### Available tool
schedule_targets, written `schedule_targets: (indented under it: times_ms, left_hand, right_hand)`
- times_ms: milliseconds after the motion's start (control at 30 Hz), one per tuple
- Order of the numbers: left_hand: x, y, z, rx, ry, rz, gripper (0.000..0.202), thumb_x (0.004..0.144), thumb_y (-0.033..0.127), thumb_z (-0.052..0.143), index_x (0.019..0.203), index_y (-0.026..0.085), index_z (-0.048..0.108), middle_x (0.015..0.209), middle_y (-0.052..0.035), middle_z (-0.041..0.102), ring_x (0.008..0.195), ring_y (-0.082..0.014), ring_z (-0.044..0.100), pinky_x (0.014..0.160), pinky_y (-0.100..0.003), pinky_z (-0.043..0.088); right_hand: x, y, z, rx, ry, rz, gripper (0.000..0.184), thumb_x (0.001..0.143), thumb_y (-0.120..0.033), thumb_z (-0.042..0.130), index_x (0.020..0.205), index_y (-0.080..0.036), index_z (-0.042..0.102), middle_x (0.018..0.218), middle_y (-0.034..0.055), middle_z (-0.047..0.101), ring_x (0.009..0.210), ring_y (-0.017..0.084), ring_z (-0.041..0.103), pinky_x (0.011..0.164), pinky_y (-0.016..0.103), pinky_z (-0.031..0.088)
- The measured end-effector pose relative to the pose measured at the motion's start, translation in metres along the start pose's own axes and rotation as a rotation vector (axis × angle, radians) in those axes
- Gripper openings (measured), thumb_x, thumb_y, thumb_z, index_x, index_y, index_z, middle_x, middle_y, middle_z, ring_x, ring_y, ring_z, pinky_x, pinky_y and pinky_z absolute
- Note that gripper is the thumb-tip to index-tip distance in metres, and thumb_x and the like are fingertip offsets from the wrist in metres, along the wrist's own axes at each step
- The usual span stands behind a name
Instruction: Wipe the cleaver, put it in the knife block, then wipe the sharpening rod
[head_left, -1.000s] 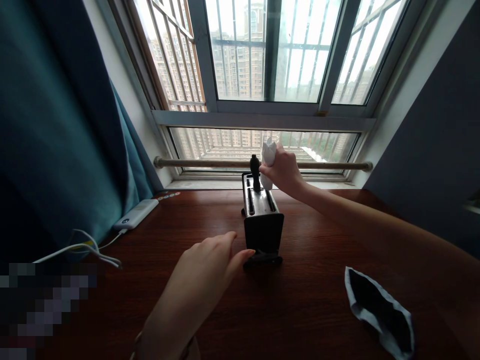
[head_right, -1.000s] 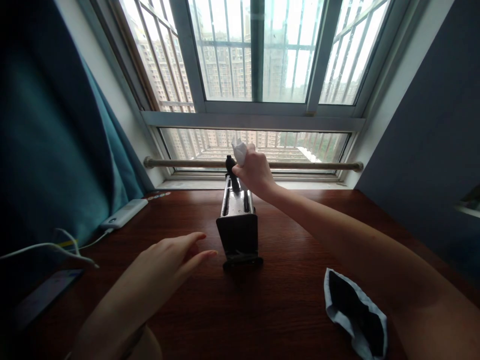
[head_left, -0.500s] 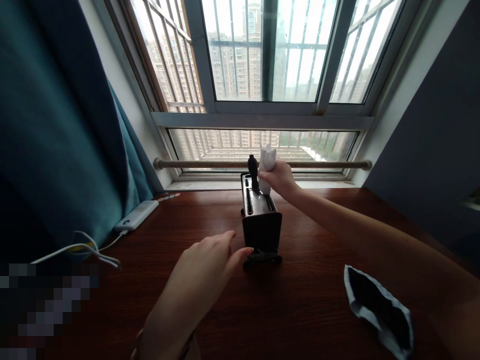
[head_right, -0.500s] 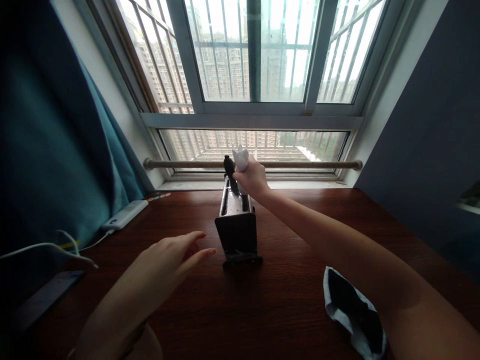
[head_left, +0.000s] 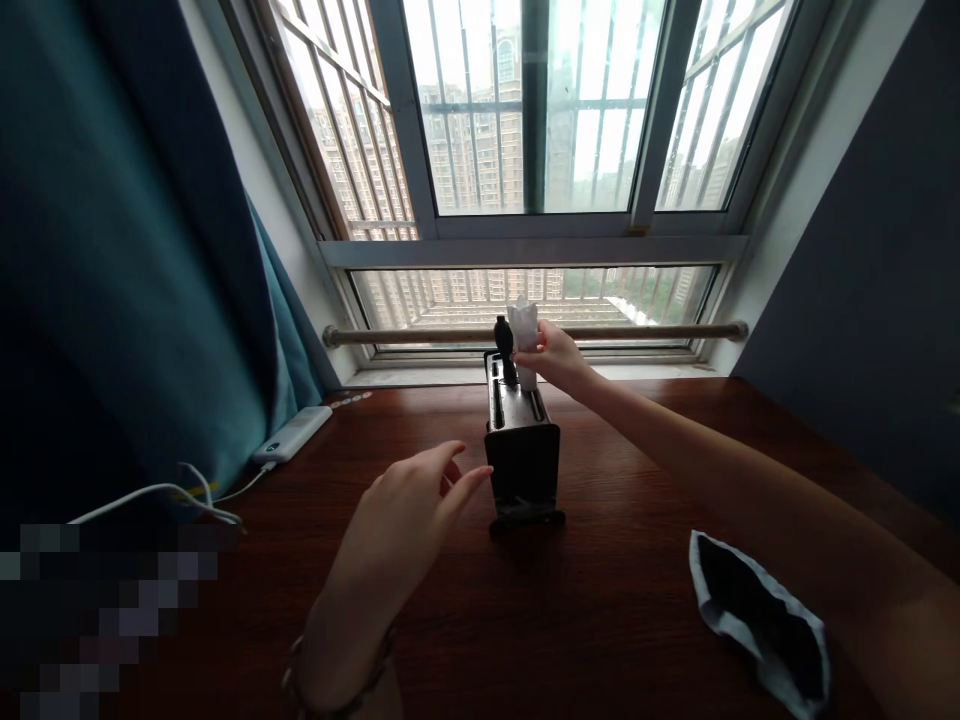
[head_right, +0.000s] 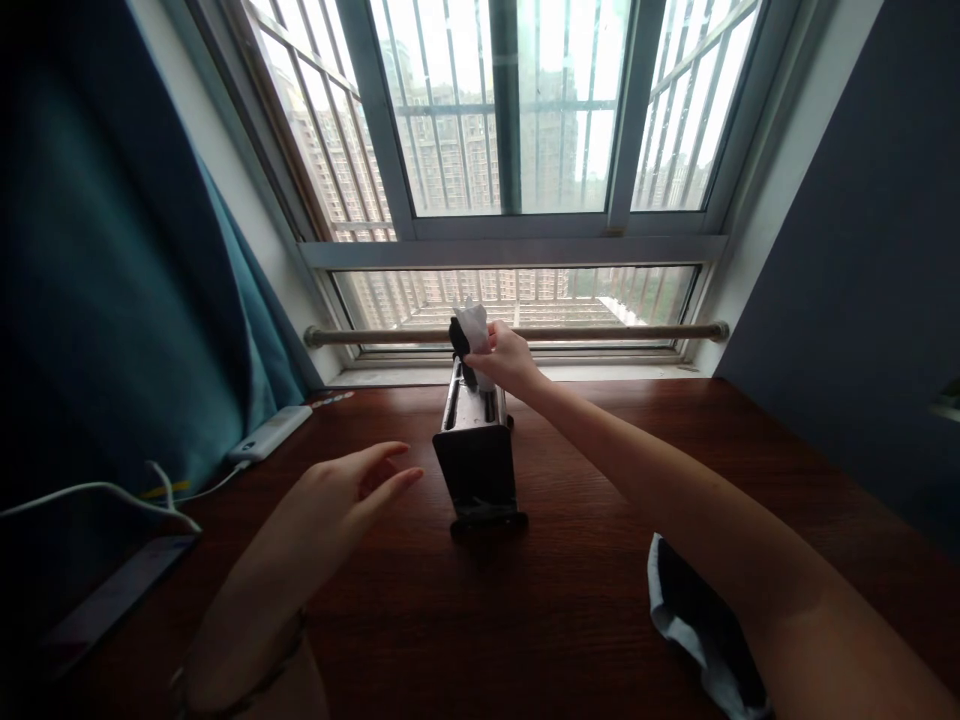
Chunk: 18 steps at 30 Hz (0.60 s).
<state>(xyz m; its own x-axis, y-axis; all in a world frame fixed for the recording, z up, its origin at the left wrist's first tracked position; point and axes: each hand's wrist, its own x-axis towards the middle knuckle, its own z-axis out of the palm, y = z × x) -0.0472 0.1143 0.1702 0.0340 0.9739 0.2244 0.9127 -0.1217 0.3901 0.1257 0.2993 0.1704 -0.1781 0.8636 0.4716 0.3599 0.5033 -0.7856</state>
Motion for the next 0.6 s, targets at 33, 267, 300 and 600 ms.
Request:
schedule_targets:
  times_ms: [33,267,300,600]
  left_hand:
    - [0.003,0.001,0.001,-0.025,0.095,0.018,0.039,0.085,0.048,0.048,0.107,0.019,0.061,0.086,-0.004,0.068,0.074,-0.0192,0.063,0.068,-0.028,0.045]
    - [0.073,0.024,0.005,-0.072,0.433,0.276,0.023,0.08,0.029,0.061,0.096,0.012,0.063,0.084,-0.0057,0.065,0.067,-0.0161,0.061,0.066,-0.027,0.046]
    - [0.085,0.027,0.005,-0.065,0.444,0.284,0.026,0.078,0.03,0.063,0.096,0.011,0.062,0.085,-0.007,0.065,0.07,-0.0174,0.062,0.067,-0.028,0.046]
    - [0.133,0.049,0.018,0.037,0.395,0.277,0.027,0.077,0.04,0.06,0.084,0.014,0.062,0.076,-0.0079,0.067,0.072,-0.0221,0.063,0.063,-0.028,0.043]
  right_hand:
    - [-0.001,-0.003,-0.003,0.015,-0.014,-0.008,0.035,0.061,-0.033,0.065,0.089,-0.017,0.053,0.078,0.001,0.061,0.068,0.017,0.057,0.059,0.027,0.043]
    - [0.007,-0.034,-0.021,-0.085,0.018,-0.179,0.033,0.065,-0.042,0.064,0.083,-0.016,0.056,0.067,-0.0012,0.057,0.06,0.013,0.052,0.053,0.024,0.036]
    - [0.01,-0.039,-0.023,-0.16,0.04,-0.201,0.027,0.066,-0.041,0.063,0.072,-0.016,0.056,0.059,-0.0029,0.052,0.057,0.012,0.049,0.052,0.024,0.033]
    - [0.027,-0.059,-0.027,0.022,0.017,0.071,0.013,0.062,-0.012,0.054,0.072,-0.013,0.063,0.05,-0.002,0.051,0.05,0.013,0.051,0.051,0.026,0.042]
